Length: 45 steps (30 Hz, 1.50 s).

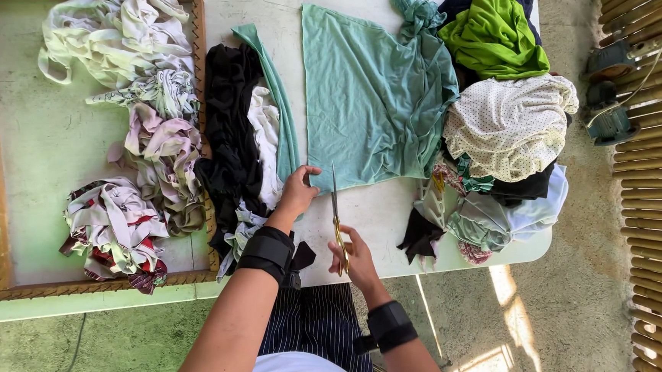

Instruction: The person cuts a light blue garment into thin strips by holding it with one hand and snipping it with handheld scissors in the other, shifting the garment on a table as needed.

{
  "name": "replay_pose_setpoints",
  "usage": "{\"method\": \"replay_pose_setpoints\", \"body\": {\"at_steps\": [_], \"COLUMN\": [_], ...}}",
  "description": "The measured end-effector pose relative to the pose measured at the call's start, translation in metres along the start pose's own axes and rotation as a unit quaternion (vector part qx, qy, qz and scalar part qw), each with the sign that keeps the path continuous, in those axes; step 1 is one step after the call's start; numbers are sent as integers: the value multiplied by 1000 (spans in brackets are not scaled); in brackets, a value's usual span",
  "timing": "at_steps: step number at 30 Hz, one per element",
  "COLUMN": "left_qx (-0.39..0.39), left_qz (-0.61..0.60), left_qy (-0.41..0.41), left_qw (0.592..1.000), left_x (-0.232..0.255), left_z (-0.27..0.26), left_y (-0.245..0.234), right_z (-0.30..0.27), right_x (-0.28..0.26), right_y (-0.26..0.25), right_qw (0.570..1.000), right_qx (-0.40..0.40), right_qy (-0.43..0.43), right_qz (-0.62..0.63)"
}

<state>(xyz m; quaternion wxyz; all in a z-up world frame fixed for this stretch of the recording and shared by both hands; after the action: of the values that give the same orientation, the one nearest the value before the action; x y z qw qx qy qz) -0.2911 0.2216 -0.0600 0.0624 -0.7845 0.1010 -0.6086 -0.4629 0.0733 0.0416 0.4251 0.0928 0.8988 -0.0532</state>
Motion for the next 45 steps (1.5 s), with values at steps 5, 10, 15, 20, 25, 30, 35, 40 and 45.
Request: {"method": "replay_pose_setpoints", "body": {"at_steps": [5, 10, 15, 20, 25, 30, 35, 40, 45], "left_qx": [-12, -12, -11, 5, 20, 17, 8, 11, 7], "left_qz": [-5, -17, -2, 10, 41, 63, 75, 78, 86], "left_qy": [-7, -14, -6, 21, 39, 18, 21, 31, 22], "left_qw": [1000, 1000, 1000, 1000, 998, 998, 997, 996, 996], "left_x": [-3, 0, 5, 4, 8, 25, 21, 14, 13], "left_z": [-1, -2, -3, -2, -2, -8, -8, -5, -4], "left_y": [1, 1, 1, 1, -1, -5, -5, -3, -3], "right_z": [8, 11, 16, 23, 21, 16, 16, 15, 12], "right_x": [-9, -8, -5, 7, 9, 6, 8, 8, 6], "right_y": [6, 8, 7, 9, 12, 14, 12, 13, 15], "right_qw": [1000, 1000, 1000, 999, 999, 999, 999, 999, 998], "right_qx": [2, 3, 12, 24, 31, 42, 44, 50, 63], "right_qy": [-13, -8, -4, -1, 3, -1, -2, -4, -11], "right_qz": [16, 20, 19, 30, 40, 17, 7, -3, -17]}}
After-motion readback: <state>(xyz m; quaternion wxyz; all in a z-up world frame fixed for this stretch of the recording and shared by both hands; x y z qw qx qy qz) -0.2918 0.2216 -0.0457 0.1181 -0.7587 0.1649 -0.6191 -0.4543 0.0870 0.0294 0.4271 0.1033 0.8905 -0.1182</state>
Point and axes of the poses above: each hand's wrist, its own z-axis towards the middle knuckle, its own y-axis out of the palm, x = y × z, the point moved 3 cm from there along z, towards the middle knuckle, and after that the axes turned 11 degrees about x, right-handed, at the moved point
